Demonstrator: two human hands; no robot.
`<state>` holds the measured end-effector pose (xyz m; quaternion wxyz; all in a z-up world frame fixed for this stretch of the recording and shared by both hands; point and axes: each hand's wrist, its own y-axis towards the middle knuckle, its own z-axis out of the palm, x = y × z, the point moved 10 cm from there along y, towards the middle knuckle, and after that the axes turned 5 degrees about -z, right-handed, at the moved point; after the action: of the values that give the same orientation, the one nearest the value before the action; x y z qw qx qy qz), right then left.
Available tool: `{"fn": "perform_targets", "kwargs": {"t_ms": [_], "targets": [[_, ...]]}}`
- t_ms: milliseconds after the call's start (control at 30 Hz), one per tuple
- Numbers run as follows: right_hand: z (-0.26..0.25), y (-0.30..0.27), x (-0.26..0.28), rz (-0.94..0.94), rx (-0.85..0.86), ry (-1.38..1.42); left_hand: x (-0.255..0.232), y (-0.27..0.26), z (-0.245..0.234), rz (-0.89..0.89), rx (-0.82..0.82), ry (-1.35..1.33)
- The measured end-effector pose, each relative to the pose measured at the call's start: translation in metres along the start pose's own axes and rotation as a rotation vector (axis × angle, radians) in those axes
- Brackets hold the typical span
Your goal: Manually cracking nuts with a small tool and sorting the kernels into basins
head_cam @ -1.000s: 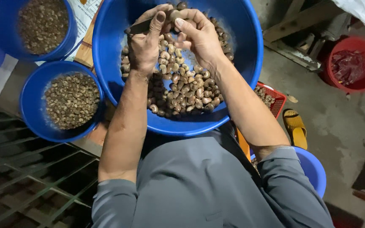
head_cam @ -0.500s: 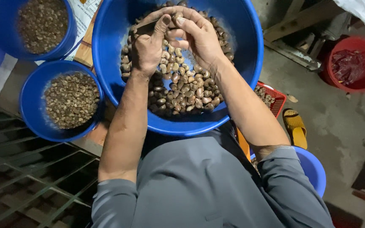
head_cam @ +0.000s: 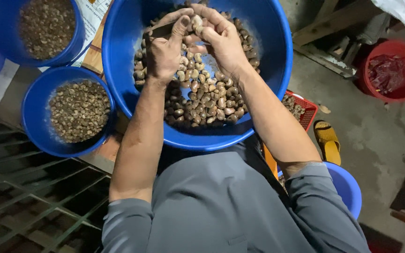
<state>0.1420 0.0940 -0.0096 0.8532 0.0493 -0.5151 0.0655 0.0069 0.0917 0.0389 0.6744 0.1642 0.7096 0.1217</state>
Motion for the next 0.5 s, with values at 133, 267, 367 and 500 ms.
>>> {"fn": "perform_targets", "kwargs": {"t_ms": [133,267,367,500], "targets": [[0.007,-0.003,0.013,-0.098,0.091,-0.081,-0.017,0.0,0.003,0.008,0.048,-0.025],[0.008,-0.002,0.01,-0.08,0.092,-0.07,-0.022,0.0,0.002,0.081,0.049,0.01],[0.003,0.001,0.007,-0.045,0.056,-0.04,-0.027,0.0,0.005,0.103,0.063,-0.005],[0.0,-0.002,0.005,0.004,0.028,-0.012,-0.018,0.0,0.005,0.044,0.061,-0.062]]}}
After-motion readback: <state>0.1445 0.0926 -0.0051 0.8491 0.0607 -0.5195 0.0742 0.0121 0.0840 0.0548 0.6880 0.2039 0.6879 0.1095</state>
